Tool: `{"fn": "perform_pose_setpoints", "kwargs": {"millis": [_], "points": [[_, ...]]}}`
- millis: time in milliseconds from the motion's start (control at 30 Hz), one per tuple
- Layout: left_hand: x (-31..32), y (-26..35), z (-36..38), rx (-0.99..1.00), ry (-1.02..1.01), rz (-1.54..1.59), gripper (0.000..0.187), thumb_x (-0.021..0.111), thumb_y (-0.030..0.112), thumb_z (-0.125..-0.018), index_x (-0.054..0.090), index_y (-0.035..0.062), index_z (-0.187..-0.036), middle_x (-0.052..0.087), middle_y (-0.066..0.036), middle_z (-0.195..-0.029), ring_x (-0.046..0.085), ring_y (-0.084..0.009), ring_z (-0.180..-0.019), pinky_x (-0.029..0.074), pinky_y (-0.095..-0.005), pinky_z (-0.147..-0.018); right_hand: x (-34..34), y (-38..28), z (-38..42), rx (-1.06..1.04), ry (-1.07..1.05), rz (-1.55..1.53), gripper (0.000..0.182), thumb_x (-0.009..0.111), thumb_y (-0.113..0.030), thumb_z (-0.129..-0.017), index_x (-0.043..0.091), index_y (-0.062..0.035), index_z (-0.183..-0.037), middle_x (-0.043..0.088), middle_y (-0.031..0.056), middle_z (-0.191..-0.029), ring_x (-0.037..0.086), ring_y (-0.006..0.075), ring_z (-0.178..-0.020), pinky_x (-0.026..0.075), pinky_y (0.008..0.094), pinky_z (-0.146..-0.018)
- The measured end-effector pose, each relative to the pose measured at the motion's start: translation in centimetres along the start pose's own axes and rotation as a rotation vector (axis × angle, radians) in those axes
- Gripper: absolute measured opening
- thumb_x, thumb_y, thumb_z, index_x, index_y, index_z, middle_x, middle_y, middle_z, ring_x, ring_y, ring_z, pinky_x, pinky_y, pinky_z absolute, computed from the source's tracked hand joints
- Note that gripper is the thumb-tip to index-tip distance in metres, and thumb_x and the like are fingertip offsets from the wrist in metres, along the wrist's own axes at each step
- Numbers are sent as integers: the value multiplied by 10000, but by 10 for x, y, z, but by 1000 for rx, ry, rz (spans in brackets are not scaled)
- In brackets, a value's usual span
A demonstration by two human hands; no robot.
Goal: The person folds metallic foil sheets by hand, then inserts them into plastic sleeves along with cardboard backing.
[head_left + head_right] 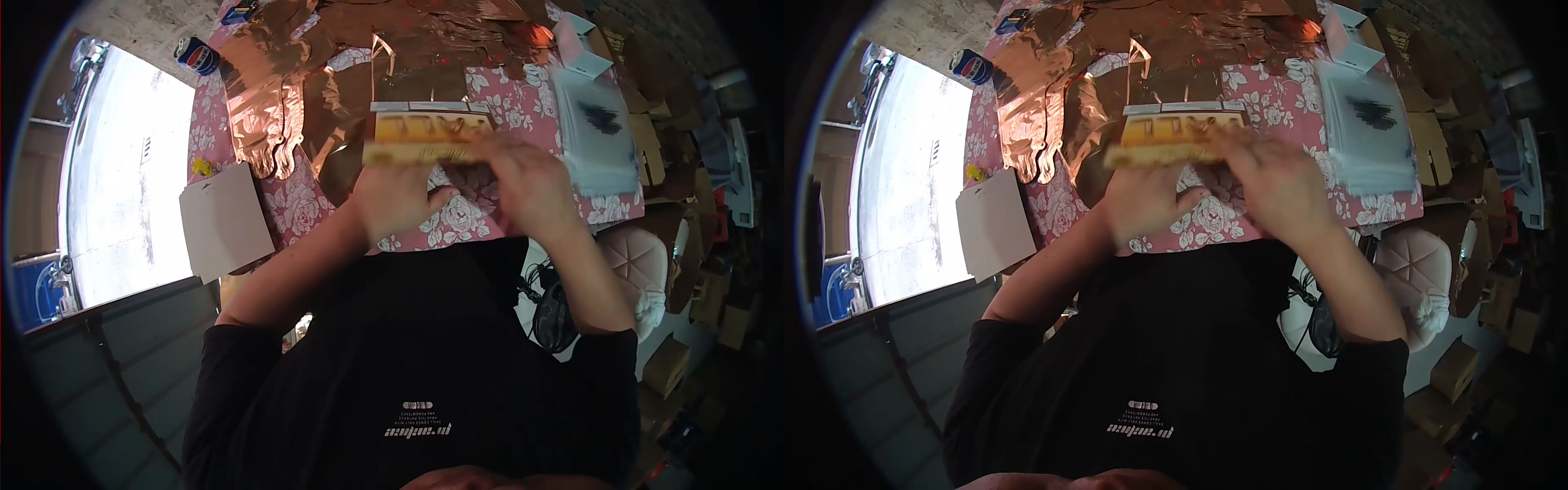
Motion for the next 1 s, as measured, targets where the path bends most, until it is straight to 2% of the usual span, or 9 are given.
{"fn": "perform_pose_setpoints", "kwargs": {"millis": [67,100,167,300,367,500,800,900,1000], "points": [[13,-3,2,-44,-108,222,720,579,610,-1034,663,5,-1416,729,-235,-1319,670,-353,-1301,460,-495,-1174,14,-8,5,-36,1,9,451,628,27,-877,725,-88,-1302,782,137,-1219,757,331,-1130,610,450,-957],[17,-4,3,-44,-109,218,720,579,610,-1034,663,5,-1416,729,-235,-1319,670,-353,-1301,460,-495,-1174,18,-13,7,-74,-1,23,482,631,23,-872,725,-94,-1331,775,135,-1255,749,328,-1169,604,449,-998],[4,2,5,62,103,98,662,592,590,-1034,692,41,-1390,785,-197,-1158,748,-339,-1123,555,-461,-1043,28,-4,2,-58,-37,-5,475,655,-7,-876,726,-94,-1337,773,133,-1267,740,327,-1195,594,448,-1027],[-11,4,5,54,165,129,648,597,591,-1032,706,14,-1307,791,-183,-1089,766,-337,-1049,588,-466,-965,31,10,-19,30,-196,-96,454,738,-132,-911,717,-76,-1362,735,162,-1361,680,350,-1311,554,455,-1103],[1,-2,2,-63,-76,161,604,596,583,-1034,713,8,-1181,786,-165,-978,779,-333,-950,608,-473,-860,25,4,-30,0,-156,-56,459,754,-184,-928,710,-65,-1369,706,185,-1402,644,366,-1356,529,457,-1134],[-1,0,2,-50,-88,157,579,587,578,-1042,700,12,-1093,770,-168,-920,778,-331,-913,607,-477,-828,52,24,-59,2,-54,-158,483,747,-272,-978,691,-44,-1400,627,232,-1506,559,406,-1446,470,461,-1198],[-2,0,3,6,39,169,557,612,569,-1030,728,25,-1069,754,-156,-844,759,-338,-846,567,-490,-777,91,50,-76,55,-206,-41,465,705,-286,-1006,706,-50,-1406,659,189,-1501,604,374,-1403,475,469,-1194],[-9,1,3,6,86,173,559,617,575,-1026,737,36,-1119,755,-146,-845,756,-337,-861,554,-480,-816,93,55,-79,68,-244,-17,454,692,-289,-1012,711,-59,-1404,660,189,-1500,601,361,-1409,472,465,-1199],[-4,-1,2,-27,-12,155,610,615,590,-1031,700,47,-1296,783,-179,-1014,762,-366,-987,555,-504,-894,96,57,-84,63,-289,25,448,678,-292,-1019,713,-63,-1402,661,184,-1500,601,348,-1409,472,462,-1199]]}}
Point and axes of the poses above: each hand's wrist, its own z-axis away from the middle knuckle, its own x-axis out of the palm, y = z × x, the point moved 10 cm from there along -z, towards the middle knuckle
